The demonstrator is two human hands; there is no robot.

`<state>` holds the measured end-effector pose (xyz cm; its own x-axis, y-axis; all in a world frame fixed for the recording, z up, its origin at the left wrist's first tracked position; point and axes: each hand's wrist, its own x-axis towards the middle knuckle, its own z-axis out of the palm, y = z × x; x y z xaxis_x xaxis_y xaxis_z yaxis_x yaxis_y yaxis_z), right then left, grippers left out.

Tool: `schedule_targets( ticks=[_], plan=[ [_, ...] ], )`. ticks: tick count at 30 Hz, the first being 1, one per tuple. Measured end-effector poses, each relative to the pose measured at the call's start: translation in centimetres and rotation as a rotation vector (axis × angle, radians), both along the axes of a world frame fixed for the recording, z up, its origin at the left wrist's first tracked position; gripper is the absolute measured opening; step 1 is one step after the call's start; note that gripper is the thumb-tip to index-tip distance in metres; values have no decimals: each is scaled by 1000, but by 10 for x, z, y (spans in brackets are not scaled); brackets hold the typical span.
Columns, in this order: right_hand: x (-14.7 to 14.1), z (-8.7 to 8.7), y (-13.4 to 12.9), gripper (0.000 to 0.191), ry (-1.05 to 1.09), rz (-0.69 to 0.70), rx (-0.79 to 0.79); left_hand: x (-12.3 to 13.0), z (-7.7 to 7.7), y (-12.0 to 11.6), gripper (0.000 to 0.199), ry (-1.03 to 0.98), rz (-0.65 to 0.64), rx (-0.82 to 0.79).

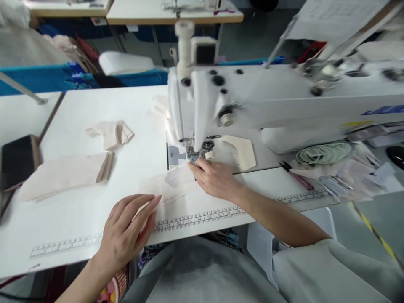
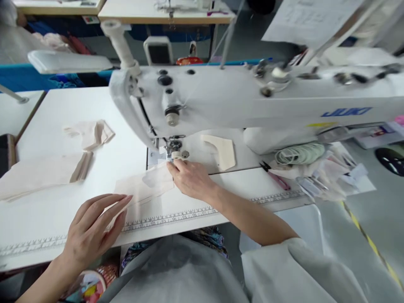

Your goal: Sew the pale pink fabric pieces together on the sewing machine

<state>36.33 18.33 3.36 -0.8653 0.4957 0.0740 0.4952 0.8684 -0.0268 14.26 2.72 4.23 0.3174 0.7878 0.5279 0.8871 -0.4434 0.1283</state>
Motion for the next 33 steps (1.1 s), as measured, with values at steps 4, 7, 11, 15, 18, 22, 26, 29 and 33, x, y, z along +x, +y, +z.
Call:
schedule_targets(
  ticks=[4, 7, 11, 15, 18, 22, 26, 29, 33],
  plan=[
    [11, 7, 6, 33, 57, 15, -37, 16, 11, 5, 45, -48, -78, -10],
    [42, 21, 22, 19, 142, -49, -125, 39, 24, 11, 42, -117, -158, -92],
    [100, 38, 52, 10, 249, -153, -218, 81, 35, 32, 39, -257, -286, -280],
    [134, 37, 74, 14, 219, -144, -298, 123, 27, 79, 25, -448, -372, -429],
    [138, 31, 81, 13, 202, -129, -326, 149, 18, 119, 21, -658, -213, -676],
    [136, 27, 83, 4, 213, -107, -310, 171, 14, 155, 18, -762, -5, -815],
    [139, 25, 85, 13, 269, -83, -290, 178, 12, 171, 15, -797, 82, -885],
    [143, 22, 86, 16, 312, -61, -285, 179, 9, 175, 13, -814, 125, -919],
    [145, 16, 88, 17, 356, -46, -278, 181, 6, 176, 13, -796, 144, -920]
  ],
)
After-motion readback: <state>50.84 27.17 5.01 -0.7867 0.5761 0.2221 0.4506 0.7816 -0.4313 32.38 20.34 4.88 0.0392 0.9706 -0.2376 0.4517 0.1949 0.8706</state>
